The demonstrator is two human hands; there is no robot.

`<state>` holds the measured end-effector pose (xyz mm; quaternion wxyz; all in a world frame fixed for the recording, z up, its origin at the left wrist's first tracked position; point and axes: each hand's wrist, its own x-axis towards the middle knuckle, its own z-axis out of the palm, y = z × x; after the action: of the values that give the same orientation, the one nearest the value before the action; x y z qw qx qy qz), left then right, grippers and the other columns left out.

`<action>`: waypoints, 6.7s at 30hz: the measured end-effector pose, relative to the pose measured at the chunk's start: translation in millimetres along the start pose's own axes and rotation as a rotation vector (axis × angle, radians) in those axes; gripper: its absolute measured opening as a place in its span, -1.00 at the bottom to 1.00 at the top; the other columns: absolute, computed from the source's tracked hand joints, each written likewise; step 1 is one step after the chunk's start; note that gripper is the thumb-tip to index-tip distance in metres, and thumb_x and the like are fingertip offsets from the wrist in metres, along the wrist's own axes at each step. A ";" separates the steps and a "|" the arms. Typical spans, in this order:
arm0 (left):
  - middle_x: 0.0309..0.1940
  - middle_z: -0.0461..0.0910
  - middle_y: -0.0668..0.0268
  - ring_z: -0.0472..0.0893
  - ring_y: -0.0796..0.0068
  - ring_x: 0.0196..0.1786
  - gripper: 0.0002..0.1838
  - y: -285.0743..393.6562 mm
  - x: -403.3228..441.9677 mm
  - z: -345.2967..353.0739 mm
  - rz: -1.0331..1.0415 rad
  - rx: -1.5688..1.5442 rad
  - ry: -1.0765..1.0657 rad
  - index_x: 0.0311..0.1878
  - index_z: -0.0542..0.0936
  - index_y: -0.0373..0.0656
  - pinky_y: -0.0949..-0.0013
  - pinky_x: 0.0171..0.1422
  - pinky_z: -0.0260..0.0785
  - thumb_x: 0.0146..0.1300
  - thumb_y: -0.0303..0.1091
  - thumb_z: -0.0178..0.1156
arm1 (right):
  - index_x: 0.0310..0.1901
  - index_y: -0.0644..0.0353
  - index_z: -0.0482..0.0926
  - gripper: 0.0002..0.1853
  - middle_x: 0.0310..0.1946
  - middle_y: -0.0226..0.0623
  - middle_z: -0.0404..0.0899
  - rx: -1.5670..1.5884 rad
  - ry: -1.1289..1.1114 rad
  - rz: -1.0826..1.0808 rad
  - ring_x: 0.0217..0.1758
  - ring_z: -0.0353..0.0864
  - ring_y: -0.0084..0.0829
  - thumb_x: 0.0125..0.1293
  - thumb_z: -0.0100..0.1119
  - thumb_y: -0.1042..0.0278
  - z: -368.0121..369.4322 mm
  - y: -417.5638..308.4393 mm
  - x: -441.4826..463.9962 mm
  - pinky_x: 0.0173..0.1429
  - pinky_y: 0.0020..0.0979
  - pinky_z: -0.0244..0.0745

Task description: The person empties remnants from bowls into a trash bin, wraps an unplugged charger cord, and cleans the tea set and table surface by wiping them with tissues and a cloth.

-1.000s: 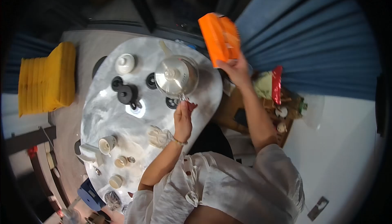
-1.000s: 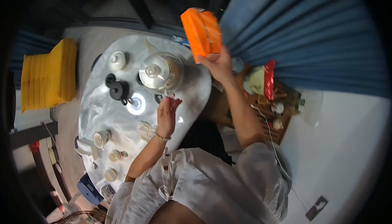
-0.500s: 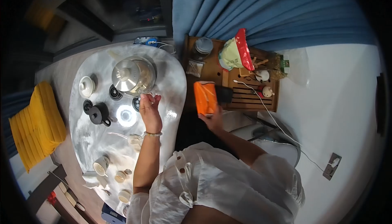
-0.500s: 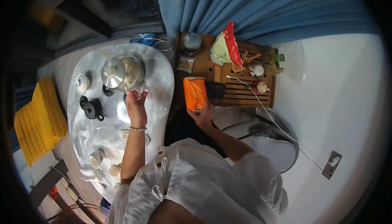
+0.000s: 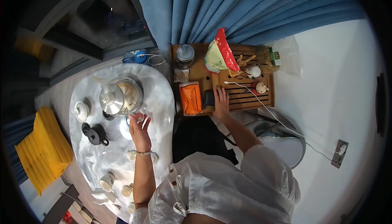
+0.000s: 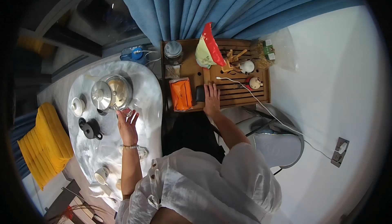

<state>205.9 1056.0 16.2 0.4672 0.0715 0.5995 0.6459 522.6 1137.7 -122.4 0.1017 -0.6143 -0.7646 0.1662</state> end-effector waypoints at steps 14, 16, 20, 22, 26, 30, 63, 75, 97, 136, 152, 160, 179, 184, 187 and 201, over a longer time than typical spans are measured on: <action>-0.15 0.52 0.28 0.53 0.41 -0.12 -0.59 3.8 -0.6 -1.4 -0.036 0.066 0.036 -0.20 0.47 -0.15 0.23 0.03 0.43 0.38 0.04 -0.09 | 0.19 0.39 0.23 -0.04 0.04 0.11 0.32 0.435 0.060 0.294 0.14 0.30 0.07 -0.20 0.43 -0.04 63.0 -3.1 107.1 0.26 -0.07 0.22; -0.14 0.53 0.26 0.53 0.41 -0.11 -0.57 4.4 -0.7 -2.8 -0.041 0.085 0.043 -0.20 0.48 -0.17 0.23 0.04 0.43 0.37 0.06 -0.09 | 0.15 0.39 0.29 -0.09 0.05 0.13 0.34 0.482 0.051 0.392 0.14 0.31 0.06 -0.20 0.45 -0.01 55.2 -18.3 127.9 0.25 -0.08 0.24; -0.14 0.55 0.25 0.54 0.40 -0.12 -0.55 5.7 0.1 -5.2 -0.038 0.114 0.036 -0.21 0.50 -0.18 0.23 0.03 0.44 0.37 0.08 -0.10 | 0.15 0.34 0.24 -0.07 0.07 0.06 0.28 0.440 0.277 0.611 0.15 0.28 0.03 -0.24 0.54 0.13 60.8 -31.3 136.9 0.24 -0.07 0.25; -0.14 0.55 0.26 0.54 0.40 -0.11 -0.54 6.6 -0.8 -6.4 -0.037 0.132 0.024 -0.21 0.50 -0.17 0.24 0.02 0.44 0.37 0.08 -0.11 | 0.15 0.33 0.23 -0.09 0.07 0.03 0.25 0.468 0.325 0.651 0.15 0.27 0.03 -0.22 0.54 0.16 61.4 -32.3 141.6 0.23 -0.07 0.26; -0.16 0.54 0.27 0.54 0.39 -0.10 -0.53 6.4 0.0 -9.4 -0.037 0.151 -0.018 -0.18 0.49 -0.17 0.24 0.03 0.42 0.37 0.10 -0.12 | 0.15 0.24 0.22 -0.16 0.08 -0.01 0.20 0.522 0.314 0.676 0.16 0.25 0.02 -0.16 0.52 0.22 53.8 -25.2 144.5 0.21 -0.10 0.27; -0.17 0.53 0.27 0.54 0.37 -0.09 -0.52 6.9 0.0 -5.6 -0.044 0.158 -0.001 -0.17 0.49 -0.17 0.24 0.03 0.41 0.37 0.11 -0.13 | 0.21 0.12 0.18 -0.10 0.10 0.00 0.17 0.348 0.179 0.609 0.13 0.29 0.02 -0.17 0.52 0.20 41.2 -33.7 126.4 0.20 -0.13 0.31; -0.11 0.51 0.30 0.47 0.22 0.05 -0.46 7.8 -5.0 -3.3 -0.070 0.165 0.031 -0.12 0.48 -0.16 0.15 0.19 0.28 0.35 0.18 -0.18 | 0.17 0.40 0.16 -0.26 0.07 -0.10 0.37 0.199 0.047 1.025 -0.05 0.44 -0.24 0.14 0.14 -0.03 1.8 221.1 222.1 -0.03 -0.31 0.46; 0.00 0.47 0.20 0.51 0.17 0.03 -0.50 6.1 -10.7 -9.7 -0.054 0.123 0.034 0.11 0.37 -0.16 0.15 0.10 0.40 0.38 0.07 -0.14 | -0.16 0.24 0.44 -0.77 -0.35 -0.33 0.46 0.725 0.592 0.593 -0.33 0.46 -0.48 0.11 0.14 0.59 52.4 88.8 62.4 -0.23 -0.48 0.43; -0.72 0.17 0.44 0.19 0.61 -0.58 -0.55 -28.9 -109.6 -65.8 0.148 0.172 -0.131 -0.64 0.22 -0.09 0.48 -0.40 0.17 0.41 -0.19 -0.09 | -0.32 0.24 0.53 -0.73 -0.51 -0.18 0.55 0.367 0.904 0.717 -0.46 0.54 -0.20 0.17 0.21 0.17 -97.9 152.2 -90.2 -0.30 -0.29 0.44; -0.52 0.39 0.51 0.33 0.71 -0.51 -0.71 -96.1 -236.5 242.7 -0.085 0.627 -1.522 0.03 0.47 -0.10 0.58 -0.44 0.26 0.27 -0.28 0.17 | 0.19 0.34 0.25 -0.41 -0.07 -0.19 0.46 2.176 -0.100 -0.483 -0.02 0.40 -0.39 0.40 -0.19 -0.07 -472.4 -21.2 -158.0 0.10 -0.32 0.31; -0.71 0.08 0.43 0.12 0.51 -0.63 -0.68 -35.2 -127.7 211.5 -0.907 0.138 -0.899 -0.68 0.11 -0.03 0.44 -0.49 0.06 0.11 -0.25 -0.08 | 0.16 0.25 0.18 -0.56 0.01 0.14 0.38 2.646 0.176 0.474 0.10 0.44 -0.03 0.43 -0.22 0.08 -153.5 76.9 -35.6 0.21 -0.11 0.39; -0.63 0.38 0.29 0.49 0.27 -0.51 -0.75 -34.6 -75.6 181.1 -0.727 0.278 -0.228 -0.51 0.30 -0.10 0.26 -0.35 0.40 0.27 -0.27 -0.22 | 0.17 0.22 0.25 -0.56 -0.14 -0.12 0.48 2.565 -0.105 0.181 -0.20 0.55 -0.31 0.40 -0.11 0.10 -149.5 113.1 6.3 -0.05 -0.28 0.49; -0.72 0.15 0.44 0.12 0.57 -0.67 -0.78 -164.5 -45.5 240.0 -0.818 0.171 -0.212 -0.50 0.31 -0.08 0.39 -0.51 0.18 0.28 -0.28 -0.14 | 0.03 0.31 0.35 -0.57 -0.31 -0.31 0.54 1.041 -0.210 0.148 -0.28 0.56 -0.54 0.28 0.16 0.19 -180.7 41.6 -25.3 -0.31 -0.51 0.43; -0.54 0.36 0.29 0.36 0.39 -0.44 -0.70 -142.4 -59.9 231.1 -0.849 -0.122 0.022 -0.37 0.41 -0.12 0.24 -0.02 0.30 0.21 -0.07 -0.07 | -0.04 0.33 0.36 -0.61 -0.24 -0.14 0.47 0.955 0.145 0.319 -0.22 0.50 -0.31 0.26 0.14 0.20 -95.3 41.7 -32.0 -0.13 -0.35 0.40; -0.24 0.54 0.26 0.52 0.35 -0.11 -0.40 -139.6 -69.4 227.3 -0.715 -0.058 -0.529 -0.12 0.48 -0.17 0.28 0.02 0.37 0.16 0.26 0.04 | 0.07 0.40 0.23 -0.55 0.00 0.23 0.21 0.777 0.045 0.163 0.03 0.29 0.07 0.22 0.08 0.37 -86.7 17.8 -44.7 0.07 -0.14 0.25; -0.66 0.46 0.13 0.50 0.22 -0.62 -0.78 -146.9 -37.3 178.4 -0.813 -0.019 -0.290 -0.36 0.35 -0.14 0.26 -0.52 0.43 0.15 -0.21 0.10 | 0.38 0.05 -0.12 0.19 0.25 0.14 0.05 0.509 -0.212 0.679 0.27 0.20 0.09 -0.20 0.52 -0.03 -55.3 238.9 127.2 0.25 -0.01 0.33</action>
<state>419.1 1133.7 -41.6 0.7639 -0.0848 0.5010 0.3978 730.3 1314.0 -168.0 0.1103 -0.7660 -0.4601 0.4352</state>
